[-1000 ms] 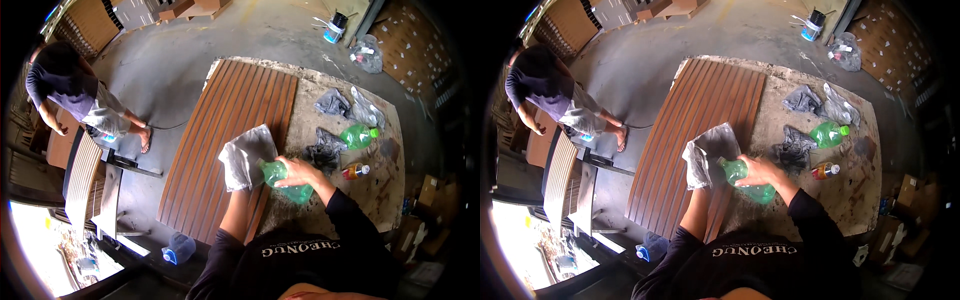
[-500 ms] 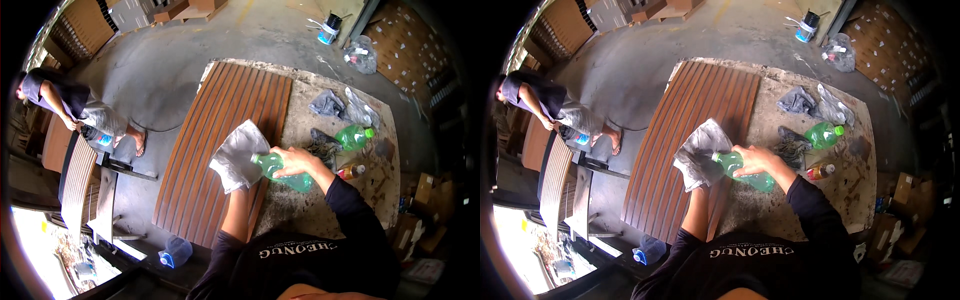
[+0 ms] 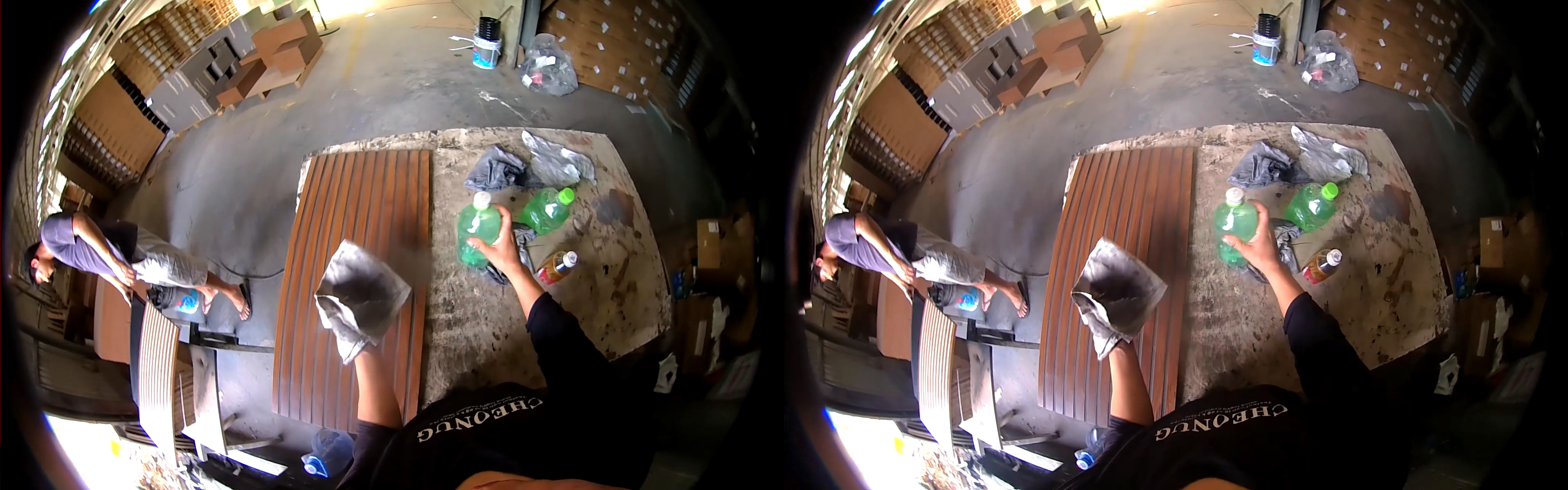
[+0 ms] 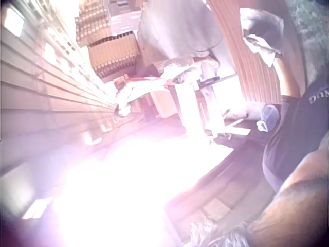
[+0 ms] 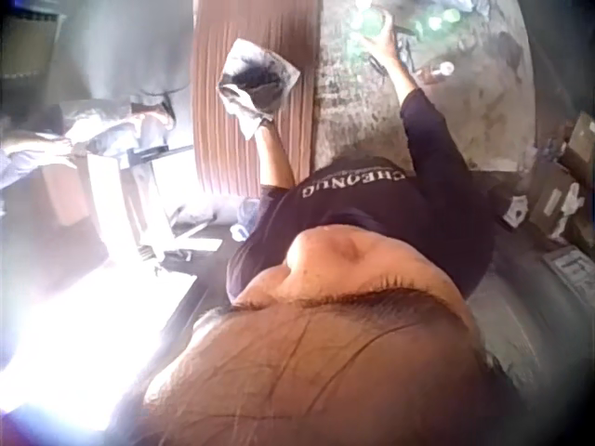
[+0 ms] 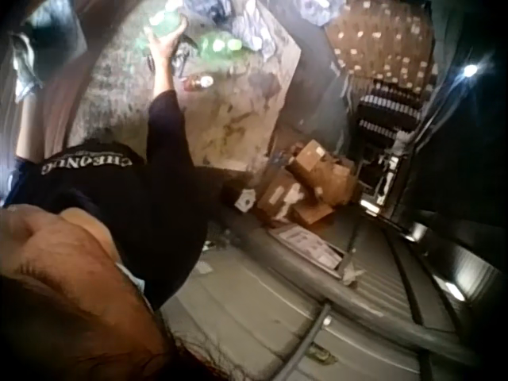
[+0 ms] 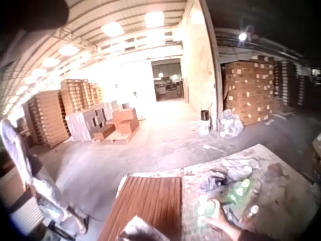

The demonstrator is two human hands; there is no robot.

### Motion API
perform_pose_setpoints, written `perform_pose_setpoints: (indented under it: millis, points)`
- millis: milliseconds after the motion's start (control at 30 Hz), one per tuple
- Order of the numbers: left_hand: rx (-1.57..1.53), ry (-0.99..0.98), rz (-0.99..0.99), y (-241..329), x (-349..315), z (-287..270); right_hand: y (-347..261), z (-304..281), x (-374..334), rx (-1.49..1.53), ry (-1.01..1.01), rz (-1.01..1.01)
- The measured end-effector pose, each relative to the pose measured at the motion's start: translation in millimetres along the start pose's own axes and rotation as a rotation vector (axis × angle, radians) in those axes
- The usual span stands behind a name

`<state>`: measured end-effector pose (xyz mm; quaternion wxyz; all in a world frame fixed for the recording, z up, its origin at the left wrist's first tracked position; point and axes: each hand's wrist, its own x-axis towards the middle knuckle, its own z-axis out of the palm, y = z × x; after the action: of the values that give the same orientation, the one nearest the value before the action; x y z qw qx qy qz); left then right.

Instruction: The person applies liquid from a green plastic bottle onto a cloth and wipes a slatted wooden panel on a workbench by hand.

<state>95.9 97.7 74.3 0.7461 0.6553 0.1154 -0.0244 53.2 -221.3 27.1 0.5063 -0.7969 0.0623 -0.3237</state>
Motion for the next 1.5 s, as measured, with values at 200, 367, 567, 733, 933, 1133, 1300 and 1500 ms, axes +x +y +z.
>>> perform_pose_setpoints:
  millis: [200,367,567,733,933,1133,1300,1500]
  points:
    - [0.092,0.058,0.218,-65.0,32.6,-93.9,-4.7,7.9,-4.4,0.095,0.136,0.084]
    - [2.214,0.162,0.623,-13.2,24.0,-104.9,-36.1,5.0,-17.7,-0.415,0.413,-0.125]
    - [0.774,0.162,0.569,-60.0,123.8,-117.8,-94.9,117.6,-85.1,0.295,-0.453,-0.164]
    - [1.730,0.318,1.086,-78.9,147.2,7.0,-74.4,192.3,-125.8,0.256,-0.834,-0.300]
    - [1.618,-0.523,0.600,-59.3,160.7,126.5,-70.4,183.4,-130.7,0.333,-0.913,-0.002]
    - [1.431,-0.427,0.752,-39.5,295.8,231.1,-80.1,173.5,-106.0,0.403,-0.965,-0.097]
    - [1.414,-0.408,0.812,-60.9,322.8,229.7,-77.0,170.1,-89.0,0.599,-1.009,0.106]
    - [1.518,-0.626,0.649,-66.5,191.8,162.7,-58.8,185.2,-116.6,0.499,-0.850,0.009]
